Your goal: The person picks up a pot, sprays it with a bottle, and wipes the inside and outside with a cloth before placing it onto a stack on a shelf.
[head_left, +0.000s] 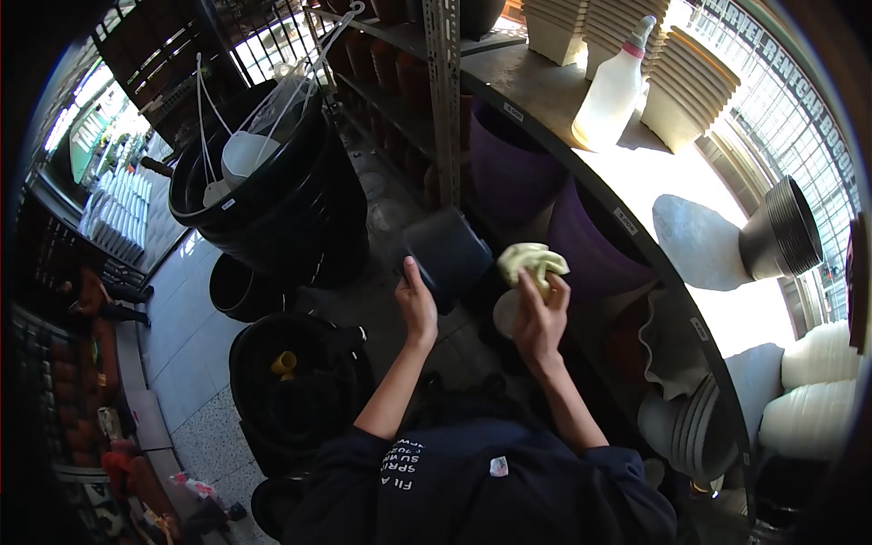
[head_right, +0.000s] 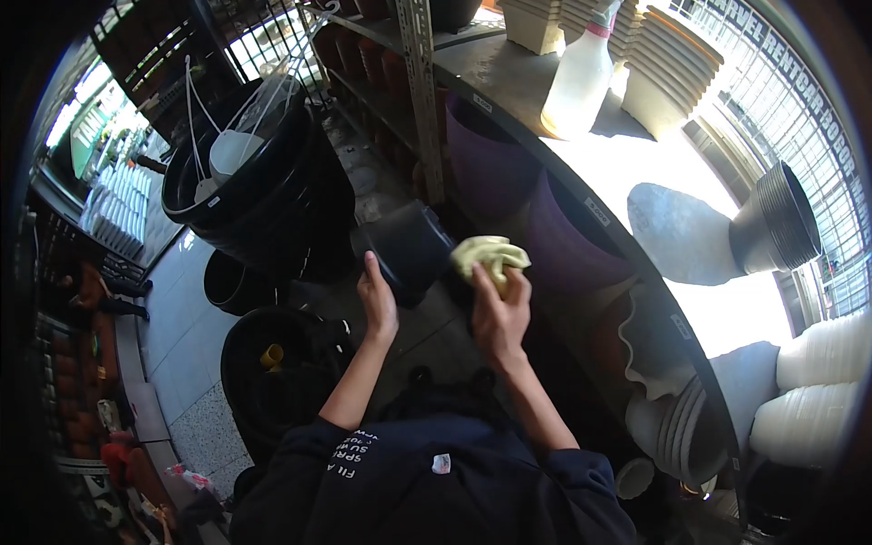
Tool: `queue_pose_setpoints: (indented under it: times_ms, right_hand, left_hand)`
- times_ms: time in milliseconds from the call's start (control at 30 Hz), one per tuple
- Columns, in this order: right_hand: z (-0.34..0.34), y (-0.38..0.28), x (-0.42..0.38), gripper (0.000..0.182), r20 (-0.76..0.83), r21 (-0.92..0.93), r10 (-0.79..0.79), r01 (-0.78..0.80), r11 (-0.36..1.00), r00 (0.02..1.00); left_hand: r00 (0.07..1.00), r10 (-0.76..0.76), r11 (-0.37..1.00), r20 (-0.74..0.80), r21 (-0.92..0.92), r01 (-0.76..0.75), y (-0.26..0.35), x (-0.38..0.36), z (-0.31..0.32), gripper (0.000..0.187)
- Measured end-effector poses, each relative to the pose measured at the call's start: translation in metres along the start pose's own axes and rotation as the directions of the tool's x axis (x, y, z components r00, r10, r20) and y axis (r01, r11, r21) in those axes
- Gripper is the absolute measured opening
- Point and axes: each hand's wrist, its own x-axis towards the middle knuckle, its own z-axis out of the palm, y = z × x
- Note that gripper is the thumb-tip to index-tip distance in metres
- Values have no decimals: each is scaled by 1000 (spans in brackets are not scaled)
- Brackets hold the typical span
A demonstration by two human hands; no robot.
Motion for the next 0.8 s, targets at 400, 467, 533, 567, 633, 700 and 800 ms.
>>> queue_pose_setpoints:
  times_ms: [400,467,533,567,633,700,800]
  right_hand:
    - [32,-13,-39,51,242,-96,-216,245,965,946]
    - [29,9,-55,46,306,-87,-53,84,993,951]
    - [27,51,-77,35,457,-81,273,-266,960,846]
    - [23,62,-79,34,407,-7,311,-337,941,859]
    - [16,56,-63,33,271,93,310,-345,934,911]
    - [9,21,-29,33,79,113,235,-243,964,969]
    - [25,-18,-6,45,0,237,-112,108,966,994]
  left_hand:
    - [942,-335,878,31,-352,324,-7,8,4,53]
    - [954,-299,835,29,-475,276,3,26,-10,51]
    - [954,-285,801,95,-524,291,20,42,-26,50]
    - [953,-290,793,87,-536,290,29,45,-27,51]
    - [960,-276,807,51,-531,261,26,45,-24,51]
    - [944,-324,809,55,-502,307,15,39,-19,52]
    - [880,-465,827,101,-306,472,12,11,9,52]
